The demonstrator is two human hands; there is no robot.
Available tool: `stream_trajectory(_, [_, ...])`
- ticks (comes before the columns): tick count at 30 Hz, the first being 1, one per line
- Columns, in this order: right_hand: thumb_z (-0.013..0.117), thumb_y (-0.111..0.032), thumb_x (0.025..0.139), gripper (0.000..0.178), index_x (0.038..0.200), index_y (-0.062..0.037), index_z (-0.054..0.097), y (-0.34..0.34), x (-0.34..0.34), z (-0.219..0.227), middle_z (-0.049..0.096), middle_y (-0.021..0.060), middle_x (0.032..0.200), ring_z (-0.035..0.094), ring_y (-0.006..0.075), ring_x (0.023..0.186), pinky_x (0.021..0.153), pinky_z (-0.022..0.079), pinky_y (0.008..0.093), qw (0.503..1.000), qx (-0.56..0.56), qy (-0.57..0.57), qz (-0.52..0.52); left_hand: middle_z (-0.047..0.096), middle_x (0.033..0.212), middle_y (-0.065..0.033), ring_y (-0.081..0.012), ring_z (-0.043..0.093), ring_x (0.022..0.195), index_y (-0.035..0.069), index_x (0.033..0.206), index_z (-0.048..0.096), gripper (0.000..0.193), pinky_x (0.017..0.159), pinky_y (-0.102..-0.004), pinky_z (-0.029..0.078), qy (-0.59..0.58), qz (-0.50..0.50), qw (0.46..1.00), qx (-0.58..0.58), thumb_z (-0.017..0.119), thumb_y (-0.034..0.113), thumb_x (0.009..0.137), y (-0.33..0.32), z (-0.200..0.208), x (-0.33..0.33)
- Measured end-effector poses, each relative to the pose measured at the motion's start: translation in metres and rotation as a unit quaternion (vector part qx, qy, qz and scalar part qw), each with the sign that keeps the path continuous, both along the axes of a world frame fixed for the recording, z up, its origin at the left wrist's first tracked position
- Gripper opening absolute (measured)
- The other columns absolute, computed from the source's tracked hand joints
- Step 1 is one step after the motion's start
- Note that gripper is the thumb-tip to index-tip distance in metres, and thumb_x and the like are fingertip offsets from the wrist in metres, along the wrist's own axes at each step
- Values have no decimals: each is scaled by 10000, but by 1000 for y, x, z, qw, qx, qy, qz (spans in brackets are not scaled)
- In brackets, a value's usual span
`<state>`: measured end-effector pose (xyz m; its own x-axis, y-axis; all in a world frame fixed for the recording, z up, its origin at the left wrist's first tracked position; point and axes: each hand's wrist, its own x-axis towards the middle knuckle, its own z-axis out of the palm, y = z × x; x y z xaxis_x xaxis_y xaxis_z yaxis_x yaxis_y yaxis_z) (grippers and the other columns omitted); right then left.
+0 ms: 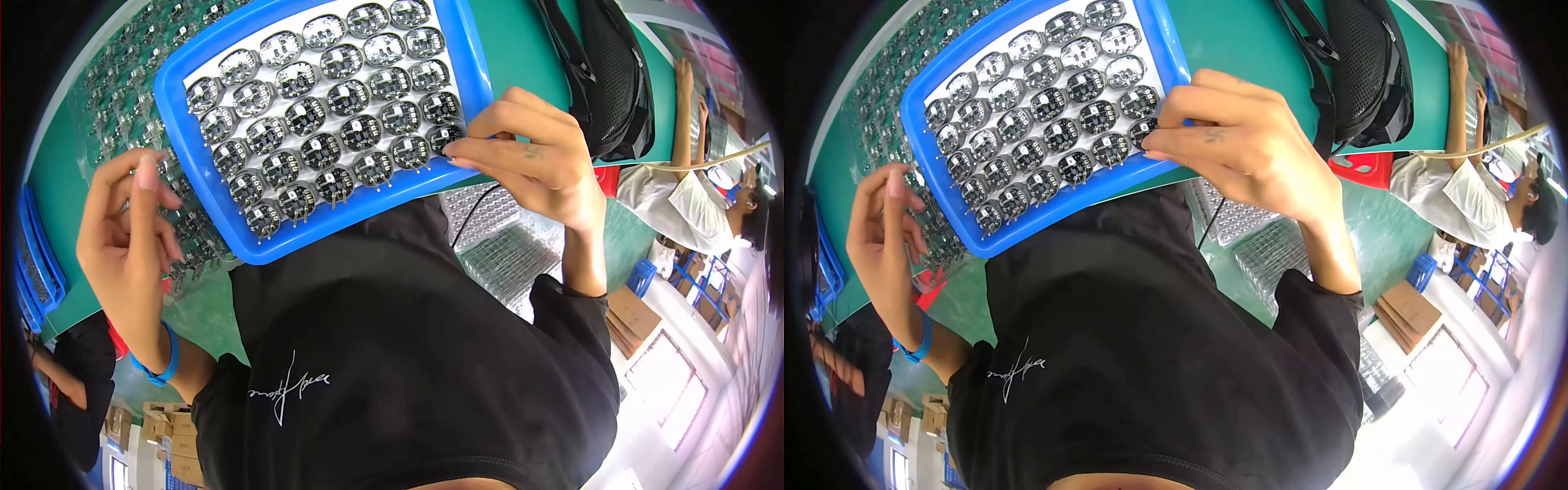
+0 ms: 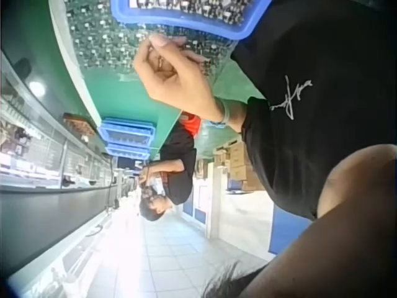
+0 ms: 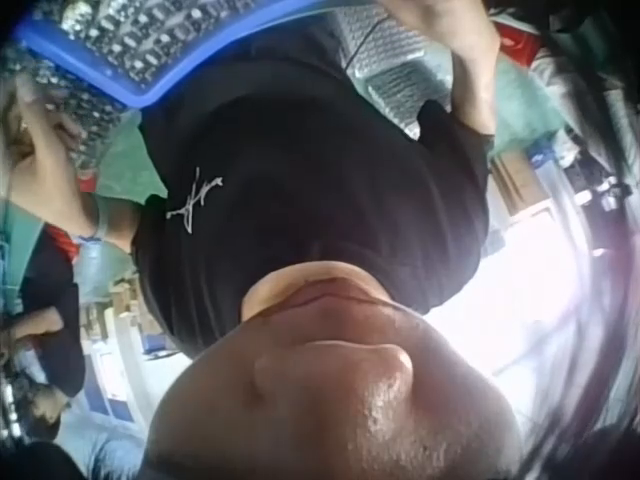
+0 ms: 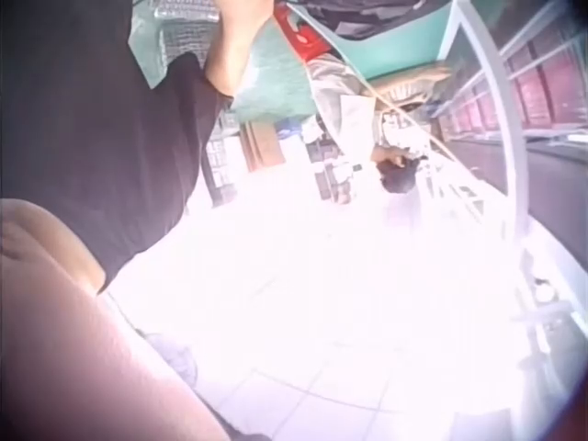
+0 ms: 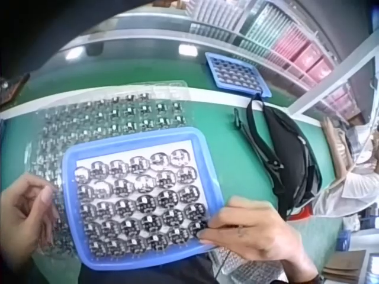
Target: Sorting and placing small electronic components into organized plastic trays on an assembly line.
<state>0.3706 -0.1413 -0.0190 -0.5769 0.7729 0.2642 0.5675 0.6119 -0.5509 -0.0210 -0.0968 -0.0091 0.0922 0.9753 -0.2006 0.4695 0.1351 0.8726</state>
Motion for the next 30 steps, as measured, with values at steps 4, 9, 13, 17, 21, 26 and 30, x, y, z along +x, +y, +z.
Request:
stream_trajectory(4, [881,-67,767,247,1009,-39,838,2,-2,3,697,54,893,590,193,722,606,454,315,1000,7,-5,4,689,848,-42,-20,501,541,-9,1216,724,198,487,-173,326,29,21,994,105,666,148,1110,-5,11,-3])
stream_trajectory(9, [913,-82,740,279,1005,-20,851,-13,-7,32,686,67,870,605,187,721,594,446,310,996,26,75,-49,749,913,-145,-70,587,578,-73,1149,692,185,500,-189,410,-50,-15,986,156,611,88,1108,-33,34,23])
stream_trajectory(13, [958,-91,704,298,975,-28,852,-9,-29,44,645,32,845,574,169,712,573,422,296,977,108,175,54,774,934,-211,-183,726,665,-150,1254,645,325,626,-277,579,-199,-215,956,15,548,122,1105,-39,43,63])
stream_trajectory(17, [987,-120,704,346,1006,-34,841,1,-56,43,641,49,920,598,171,766,577,438,270,970,108,189,110,784,1017,-220,-220,791,850,-169,1324,631,355,721,-289,622,-276,-300,913,-30,644,49,1044,-33,31,72])
stream_trajectory(21, [964,-269,797,519,1164,36,761,6,-68,32,627,125,1023,625,181,768,607,476,274,975,122,185,28,780,1039,-212,-225,792,907,-169,1273,650,279,771,-327,664,-359,-189,903,-141,650,-31,1030,-38,34,78])
stream_trajectory(26, [942,-353,794,526,1093,56,802,6,-70,34,642,136,994,629,183,780,612,467,269,986,74,146,12,767,975,-170,-209,788,854,-141,1212,674,199,751,-347,698,-372,-144,886,-236,657,-44,1040,-33,34,83])
stream_trajectory(30, [933,-368,778,539,1086,57,810,6,-73,34,663,141,994,641,191,789,629,472,275,988,48,144,8,766,962,-162,-208,790,839,-139,1195,675,188,743,-341,697,-386,-152,891,-187,671,-36,1038,-36,25,82])
